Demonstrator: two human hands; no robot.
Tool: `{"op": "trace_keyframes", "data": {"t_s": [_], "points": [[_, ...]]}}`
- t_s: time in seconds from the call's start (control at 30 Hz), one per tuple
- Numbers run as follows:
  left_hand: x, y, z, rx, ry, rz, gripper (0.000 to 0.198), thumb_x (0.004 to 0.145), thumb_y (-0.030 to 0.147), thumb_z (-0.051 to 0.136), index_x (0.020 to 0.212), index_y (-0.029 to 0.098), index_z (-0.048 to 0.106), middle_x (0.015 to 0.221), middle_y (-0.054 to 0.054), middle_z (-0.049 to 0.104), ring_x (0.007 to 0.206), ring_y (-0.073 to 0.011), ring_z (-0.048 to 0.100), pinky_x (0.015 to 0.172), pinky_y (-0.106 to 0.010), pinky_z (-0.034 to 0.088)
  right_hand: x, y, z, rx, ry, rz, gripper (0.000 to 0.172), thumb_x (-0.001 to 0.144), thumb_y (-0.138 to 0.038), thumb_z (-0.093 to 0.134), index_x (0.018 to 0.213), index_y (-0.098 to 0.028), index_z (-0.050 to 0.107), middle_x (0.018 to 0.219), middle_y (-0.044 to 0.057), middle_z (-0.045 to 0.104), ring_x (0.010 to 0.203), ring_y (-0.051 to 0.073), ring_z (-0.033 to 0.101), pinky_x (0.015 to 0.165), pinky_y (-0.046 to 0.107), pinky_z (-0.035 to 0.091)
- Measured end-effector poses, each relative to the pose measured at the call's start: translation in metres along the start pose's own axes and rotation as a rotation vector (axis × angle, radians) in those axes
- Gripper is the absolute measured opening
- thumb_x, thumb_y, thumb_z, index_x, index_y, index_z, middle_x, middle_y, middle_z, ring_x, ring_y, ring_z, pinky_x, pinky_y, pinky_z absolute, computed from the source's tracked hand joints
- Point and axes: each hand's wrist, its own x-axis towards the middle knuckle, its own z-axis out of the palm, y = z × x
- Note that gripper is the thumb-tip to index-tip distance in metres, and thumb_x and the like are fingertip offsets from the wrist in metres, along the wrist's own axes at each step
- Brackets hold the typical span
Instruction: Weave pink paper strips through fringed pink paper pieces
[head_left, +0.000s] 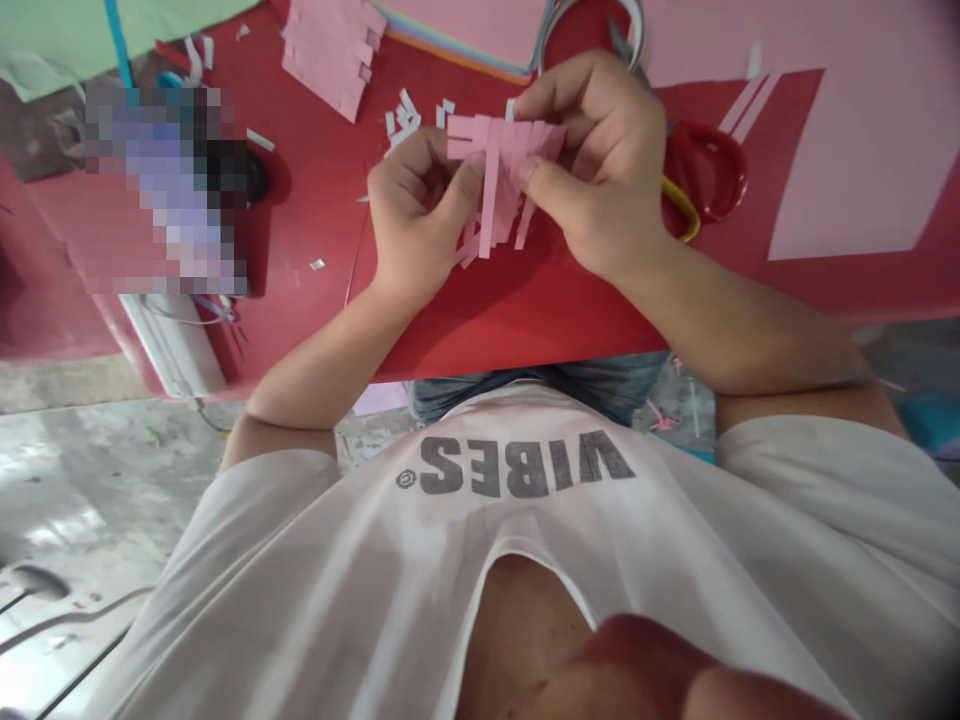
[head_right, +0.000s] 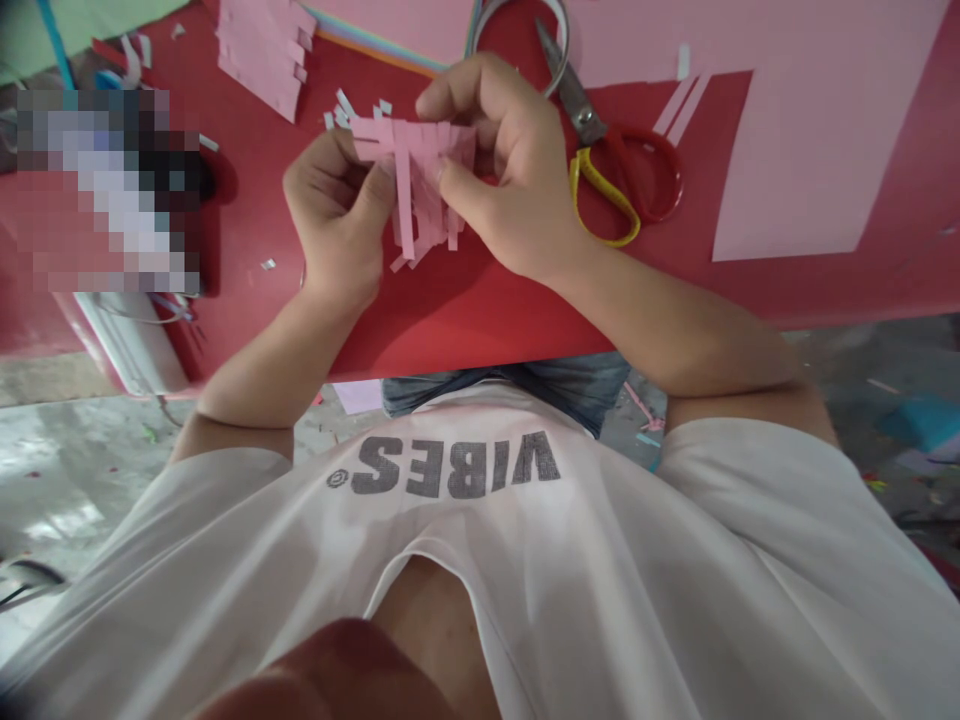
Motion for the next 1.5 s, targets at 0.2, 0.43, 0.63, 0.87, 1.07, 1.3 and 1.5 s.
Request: {"op": "trace_keyframes", "data": {"t_s": [0.2, 0.43, 0.63, 0.87, 1.07, 1.3, 1.5], "points": [[0.001, -0.001, 0.001, -0.055, 0.051, -0.021, 0.035, 0.090, 0.057, 0.082, 0.081, 0.025, 0.070, 0.073, -0.001, 0.062, 0.067, -0.0140, 0.053, 0.063, -0.031, 0.040, -0.001, 0.002, 0.001, -0.013, 0.003, -0.002, 0.031, 0.073, -0.030, 0.077, 0.100, -0.039, 0.067, 0.099, -0.002, 0.069, 0.070, 0.021, 0.063, 0.054, 0.038, 0.045], [0.003, -0.007, 0.001, -0.107, 0.059, -0.028, 0.032, 0.092, 0.053, 0.082, 0.081, 0.026, 0.069, 0.074, -0.001, 0.062, 0.068, -0.0142, 0.049, 0.064, -0.033, 0.036, -0.003, -0.001, 0.003, -0.020, 0.001, -0.006, 0.040, 0.069, -0.022, 0.074, 0.104, -0.039, 0.065, 0.106, -0.004, 0.067, 0.073, 0.020, 0.064, 0.054, 0.035, 0.046], [0.000, 0.000, 0.003, -0.092, 0.040, -0.043, 0.035, 0.093, 0.055, 0.081, 0.081, 0.025, 0.067, 0.074, -0.001, 0.061, 0.068, -0.0136, 0.052, 0.063, -0.032, 0.040, -0.004, 0.001, 0.004, -0.003, 0.006, -0.031, 0.045, 0.071, -0.023, 0.075, 0.110, -0.041, 0.065, 0.111, -0.004, 0.066, 0.074, 0.019, 0.063, 0.054, 0.034, 0.045], [-0.002, 0.008, 0.007, -0.045, 0.063, -0.007, 0.032, 0.095, 0.057, 0.077, 0.084, 0.027, 0.071, 0.072, 0.000, 0.063, 0.065, -0.0139, 0.051, 0.062, -0.032, 0.039, -0.005, 0.003, 0.006, 0.017, 0.025, -0.046, 0.027, 0.080, -0.027, 0.071, 0.103, -0.042, 0.068, 0.093, -0.003, 0.066, 0.071, 0.020, 0.059, 0.057, 0.037, 0.041], [0.001, -0.002, 0.002, -0.074, 0.056, 0.000, 0.030, 0.093, 0.055, 0.080, 0.084, 0.028, 0.072, 0.075, -0.002, 0.065, 0.066, -0.0142, 0.052, 0.062, -0.033, 0.040, -0.003, 0.000, 0.004, 0.008, 0.027, 0.011, 0.022, 0.082, -0.030, 0.067, 0.101, -0.042, 0.070, 0.096, -0.004, 0.071, 0.074, 0.021, 0.065, 0.062, 0.039, 0.051], [0.000, 0.002, 0.001, -0.071, 0.029, -0.049, 0.030, 0.092, 0.057, 0.079, 0.085, 0.029, 0.071, 0.079, -0.002, 0.064, 0.069, -0.0159, 0.053, 0.067, -0.035, 0.040, -0.003, -0.009, 0.000, 0.001, -0.027, 0.049, 0.014, 0.087, -0.043, 0.076, 0.100, -0.042, 0.072, 0.093, -0.002, 0.069, 0.073, 0.022, 0.062, 0.063, 0.040, 0.052], [0.000, -0.003, 0.000, -0.090, 0.013, -0.052, 0.029, 0.094, 0.055, 0.078, 0.087, 0.029, 0.071, 0.080, -0.002, 0.065, 0.071, -0.0161, 0.049, 0.068, -0.036, 0.038, -0.003, 0.005, 0.003, 0.037, 0.031, -0.063, 0.023, 0.081, -0.046, 0.080, 0.103, -0.043, 0.074, 0.089, -0.002, 0.068, 0.064, 0.021, 0.057, 0.055, 0.039, 0.044]]}}
